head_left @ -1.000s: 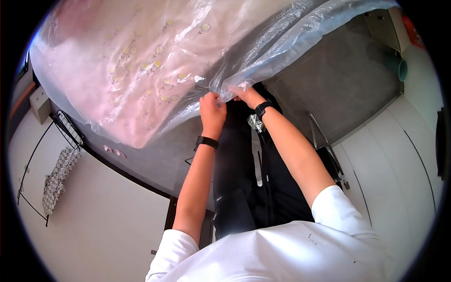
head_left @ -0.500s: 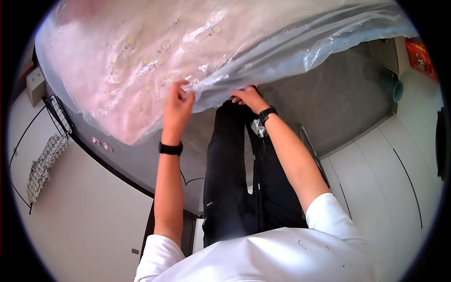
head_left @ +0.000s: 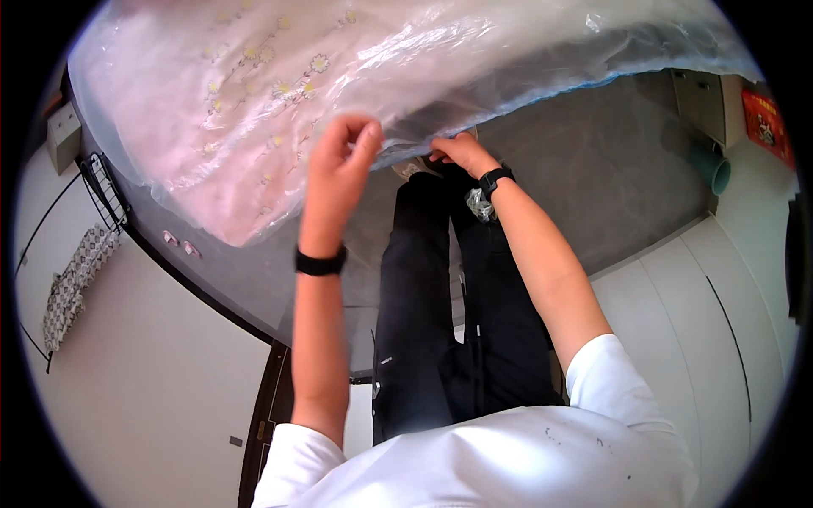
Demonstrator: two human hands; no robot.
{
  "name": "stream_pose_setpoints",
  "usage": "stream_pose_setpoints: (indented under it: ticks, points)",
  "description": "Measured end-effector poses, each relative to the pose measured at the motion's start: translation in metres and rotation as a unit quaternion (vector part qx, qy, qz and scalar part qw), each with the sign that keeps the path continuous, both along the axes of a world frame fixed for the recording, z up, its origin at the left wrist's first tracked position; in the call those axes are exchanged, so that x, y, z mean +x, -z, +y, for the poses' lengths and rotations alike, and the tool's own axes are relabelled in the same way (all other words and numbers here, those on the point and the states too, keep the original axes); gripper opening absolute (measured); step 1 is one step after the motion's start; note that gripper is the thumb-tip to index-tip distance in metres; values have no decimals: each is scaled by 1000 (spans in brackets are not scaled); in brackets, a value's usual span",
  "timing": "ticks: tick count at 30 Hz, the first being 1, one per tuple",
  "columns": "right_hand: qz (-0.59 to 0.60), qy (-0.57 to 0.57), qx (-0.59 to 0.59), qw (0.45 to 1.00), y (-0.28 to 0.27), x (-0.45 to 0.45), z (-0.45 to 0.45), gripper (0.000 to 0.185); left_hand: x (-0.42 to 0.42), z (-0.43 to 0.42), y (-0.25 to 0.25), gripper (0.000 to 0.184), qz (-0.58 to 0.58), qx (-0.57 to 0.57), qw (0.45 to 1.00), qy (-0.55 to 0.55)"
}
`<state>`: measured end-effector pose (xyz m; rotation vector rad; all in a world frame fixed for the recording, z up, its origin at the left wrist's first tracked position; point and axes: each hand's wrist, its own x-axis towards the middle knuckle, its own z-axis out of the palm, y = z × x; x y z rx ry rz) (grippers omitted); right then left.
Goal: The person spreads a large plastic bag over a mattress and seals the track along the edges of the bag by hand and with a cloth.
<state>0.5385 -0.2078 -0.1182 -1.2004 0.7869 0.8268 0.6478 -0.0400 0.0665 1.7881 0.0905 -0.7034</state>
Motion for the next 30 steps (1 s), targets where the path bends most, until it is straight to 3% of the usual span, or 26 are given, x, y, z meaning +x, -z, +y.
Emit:
stream_pose_setpoints:
  ticks: [2, 5, 9, 12, 16, 21, 23, 30]
  points:
    - [-12, 53, -1, 999, 3, -3, 7, 24, -38, 10, 34, 14, 42, 24, 999, 4]
    - [-10, 80, 7, 997, 3, -5, 11, 21, -83, 15, 64, 27, -95, 181, 939, 276]
    - [32, 152, 58, 986, 0, -11, 16, 19, -112, 13, 101, 42, -146, 214, 944, 204]
    - [51, 189, 87, 977, -3, -11, 20, 16, -113, 12, 111, 43, -131, 237, 945, 185]
    - [62, 222, 99, 968, -7, -12, 24, 14, -102, 14, 118, 47, -130, 285, 921, 232]
    - [65, 208, 99, 971, -11, -14, 21, 15, -91, 15, 127, 47, -46, 275, 919, 279]
    - [47, 139, 121, 982, -12, -16, 17, 18, -90, 14, 129, 47, -19, 274, 919, 283]
    - [-3, 70, 156, 985, -13, -25, 14, 26, -105, 17, 143, 44, -49, 260, 930, 256]
